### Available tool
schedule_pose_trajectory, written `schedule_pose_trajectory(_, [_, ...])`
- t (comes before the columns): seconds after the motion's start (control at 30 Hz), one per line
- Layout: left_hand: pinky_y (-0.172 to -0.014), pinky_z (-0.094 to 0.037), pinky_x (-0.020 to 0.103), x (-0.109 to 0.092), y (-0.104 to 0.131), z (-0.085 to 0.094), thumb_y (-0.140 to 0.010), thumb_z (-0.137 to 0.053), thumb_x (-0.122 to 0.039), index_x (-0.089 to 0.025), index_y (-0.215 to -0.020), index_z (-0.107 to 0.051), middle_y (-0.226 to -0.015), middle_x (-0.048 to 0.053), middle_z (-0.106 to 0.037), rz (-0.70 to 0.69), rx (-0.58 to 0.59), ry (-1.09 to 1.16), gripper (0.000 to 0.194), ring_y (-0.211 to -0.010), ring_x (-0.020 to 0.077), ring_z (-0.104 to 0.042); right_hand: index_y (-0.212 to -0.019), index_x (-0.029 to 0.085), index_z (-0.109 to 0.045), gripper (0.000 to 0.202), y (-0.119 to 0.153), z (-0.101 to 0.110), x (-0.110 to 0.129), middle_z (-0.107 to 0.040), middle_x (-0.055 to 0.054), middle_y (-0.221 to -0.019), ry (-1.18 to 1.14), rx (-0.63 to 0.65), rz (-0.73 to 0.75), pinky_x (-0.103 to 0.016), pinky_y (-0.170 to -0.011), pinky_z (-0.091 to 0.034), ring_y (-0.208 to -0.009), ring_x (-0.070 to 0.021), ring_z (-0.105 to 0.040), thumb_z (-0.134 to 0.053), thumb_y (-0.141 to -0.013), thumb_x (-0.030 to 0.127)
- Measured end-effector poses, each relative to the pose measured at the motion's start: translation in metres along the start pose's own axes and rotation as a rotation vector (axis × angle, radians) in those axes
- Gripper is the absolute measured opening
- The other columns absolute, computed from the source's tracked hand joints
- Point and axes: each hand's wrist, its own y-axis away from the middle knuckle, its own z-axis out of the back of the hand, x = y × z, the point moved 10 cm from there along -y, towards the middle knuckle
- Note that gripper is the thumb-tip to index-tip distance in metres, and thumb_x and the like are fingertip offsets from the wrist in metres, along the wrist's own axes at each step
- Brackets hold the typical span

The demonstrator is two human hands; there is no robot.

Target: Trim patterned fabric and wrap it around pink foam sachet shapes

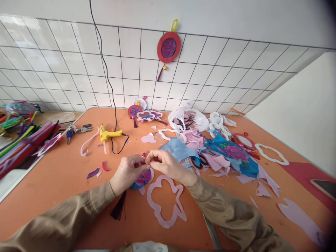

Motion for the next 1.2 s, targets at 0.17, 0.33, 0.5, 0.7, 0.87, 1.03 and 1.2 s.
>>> schedule_pose_trajectory(0.17, [-0.056,-0.044,0.024,0.008,0.0,-0.011,-0.066,-0.084,-0.048,-0.011,-0.07,-0.074,-0.064,0.005,-0.066,0.079,0.149,0.262,0.038,-0.058,0.0132,-0.054,-0.076,0.015,-0.066,0.019,-0.003,-0.005,-0.012,-0.045,0.006,-0.055,-0.247,0.056,-0.044,-0.024,-0.048,-0.024,-0.05,-0.0074,-0.035,-0.064,-0.08,0.034])
schedule_pose_trajectory(0.33, [-0.043,-0.033,0.021,0.014,0.002,-0.024,-0.069,-0.082,-0.053,-0.01,-0.069,-0.072,-0.059,0.004,-0.064,0.153,0.292,0.395,0.045,-0.042,0.0053,-0.041,-0.073,0.016,-0.067,0.026,-0.004,-0.01,-0.018,-0.047,0.005,-0.054,-0.453,0.096,-0.044,-0.023,-0.047,-0.022,-0.048,-0.006,-0.033,-0.074,-0.077,0.04])
schedule_pose_trajectory(0.5, [-0.039,-0.029,0.021,0.004,0.002,-0.021,-0.072,-0.079,-0.058,-0.01,-0.068,-0.072,-0.052,0.001,-0.059,0.111,0.299,0.405,0.048,-0.039,0.0043,-0.037,-0.07,0.016,-0.067,0.032,-0.003,-0.016,-0.018,-0.043,0.006,-0.051,-0.606,0.11,-0.074,-0.023,-0.049,-0.022,-0.047,-0.0059,-0.031,-0.08,-0.072,0.045])
schedule_pose_trajectory(0.7, [-0.041,-0.026,0.021,0.006,0.004,-0.02,-0.076,-0.074,-0.06,-0.01,-0.073,-0.073,-0.043,-0.005,-0.045,0.125,0.284,0.368,0.051,-0.039,0.0047,-0.034,-0.071,0.016,-0.067,0.034,-0.004,-0.013,-0.018,-0.048,0.005,-0.051,-0.578,0.046,-0.057,-0.024,-0.048,-0.019,-0.047,-0.0059,-0.032,-0.081,-0.071,0.047])
schedule_pose_trajectory(0.87, [-0.044,-0.027,0.023,0.003,0.005,-0.024,-0.083,-0.068,-0.047,-0.012,-0.07,-0.068,-0.046,-0.004,-0.046,0.134,0.295,0.33,0.037,-0.042,0.0062,-0.035,-0.069,0.016,-0.068,0.031,-0.003,-0.005,-0.005,-0.046,0.005,-0.051,-0.468,0.047,-0.004,-0.025,-0.049,-0.022,-0.048,-0.0068,-0.034,-0.076,-0.074,0.045])
schedule_pose_trajectory(1.03, [-0.054,-0.035,0.027,-0.042,0.034,-0.058,-0.088,-0.054,-0.018,-0.016,-0.063,-0.059,-0.062,0.002,-0.058,-0.37,0.52,-0.262,0.026,-0.057,0.0125,-0.05,-0.073,0.016,-0.066,0.024,0.0,0.039,0.022,-0.044,0.006,-0.053,-0.177,-0.119,0.126,-0.025,-0.048,-0.023,-0.049,-0.0074,-0.035,-0.069,-0.081,0.038])
schedule_pose_trajectory(1.2, [-0.052,-0.034,0.031,-0.037,0.087,-0.099,-0.091,-0.056,-0.013,-0.017,-0.08,-0.061,-0.092,0.006,-0.066,-0.885,0.732,-0.864,0.013,-0.074,0.0174,-0.057,-0.073,0.016,-0.068,0.02,0.002,0.073,0.038,-0.051,0.003,-0.058,0.135,-0.265,0.189,-0.025,-0.051,-0.031,-0.054,-0.0093,-0.042,-0.064,-0.082,0.034])
